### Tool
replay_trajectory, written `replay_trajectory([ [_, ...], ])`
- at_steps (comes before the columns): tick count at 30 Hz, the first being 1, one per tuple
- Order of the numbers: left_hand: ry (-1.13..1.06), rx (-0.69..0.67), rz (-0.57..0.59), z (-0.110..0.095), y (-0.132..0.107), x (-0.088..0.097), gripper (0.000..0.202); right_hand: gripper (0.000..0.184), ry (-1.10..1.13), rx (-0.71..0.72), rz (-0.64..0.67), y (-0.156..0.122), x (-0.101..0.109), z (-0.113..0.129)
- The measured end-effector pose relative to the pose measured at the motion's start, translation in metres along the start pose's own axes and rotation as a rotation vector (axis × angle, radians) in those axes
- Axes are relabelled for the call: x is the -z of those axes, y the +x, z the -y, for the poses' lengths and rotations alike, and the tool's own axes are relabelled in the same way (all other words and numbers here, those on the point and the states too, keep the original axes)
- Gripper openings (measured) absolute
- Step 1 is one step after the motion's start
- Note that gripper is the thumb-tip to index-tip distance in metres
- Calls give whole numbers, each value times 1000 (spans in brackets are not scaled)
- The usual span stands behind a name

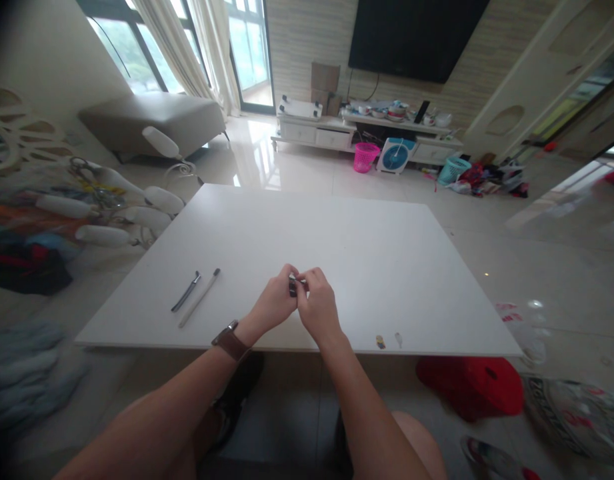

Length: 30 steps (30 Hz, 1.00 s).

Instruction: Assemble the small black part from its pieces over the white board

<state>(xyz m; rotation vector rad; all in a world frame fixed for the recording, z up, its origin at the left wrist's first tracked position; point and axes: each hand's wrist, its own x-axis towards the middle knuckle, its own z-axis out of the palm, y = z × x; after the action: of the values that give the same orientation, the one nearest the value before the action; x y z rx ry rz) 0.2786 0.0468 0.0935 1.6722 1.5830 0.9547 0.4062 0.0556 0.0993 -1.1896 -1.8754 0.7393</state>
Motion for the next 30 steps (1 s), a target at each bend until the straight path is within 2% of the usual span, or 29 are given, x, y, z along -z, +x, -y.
replay_trajectory([
  [3, -25, 18, 19, 0, 0, 0, 23, 16, -11, 5, -25, 1, 2, 1],
  [6, -9, 19, 15, 5, 1, 3, 34, 13, -20, 6, -84, 2, 6, 1],
  [8, 57, 44, 7, 14, 2, 7, 39, 12, -33, 11, -114, 2, 8, 1],
  [11, 168, 118, 13, 33, 5, 19, 36, 13, -51, 16, -113, 1, 12, 1],
  [14, 273, 177, -22, 60, 11, 42, 29, 14, -57, 18, -98, -1, 14, 0],
  [16, 357, 238, -74, 84, 13, 66, 29, 14, -56, 19, -94, -1, 16, 0],
  [18, 435, 373, -113, 112, 12, 96, 38, 14, -52, 22, -90, -1, 18, 0],
  [22, 657, 611, -214, 170, -6, 158, 45, 14, -49, 27, -77, -1, 22, -1],
  [24, 692, 694, -275, 194, -19, 180, 53, 14, -49, 33, -73, -2, 24, -2],
  [27, 658, 838, -326, 214, -36, 194, 59, 14, -46, 47, -72, -2, 27, -4],
  [30, 659, 912, -328, 220, -45, 189, 56, 15, -50, 50, -76, -2, 31, -6],
])
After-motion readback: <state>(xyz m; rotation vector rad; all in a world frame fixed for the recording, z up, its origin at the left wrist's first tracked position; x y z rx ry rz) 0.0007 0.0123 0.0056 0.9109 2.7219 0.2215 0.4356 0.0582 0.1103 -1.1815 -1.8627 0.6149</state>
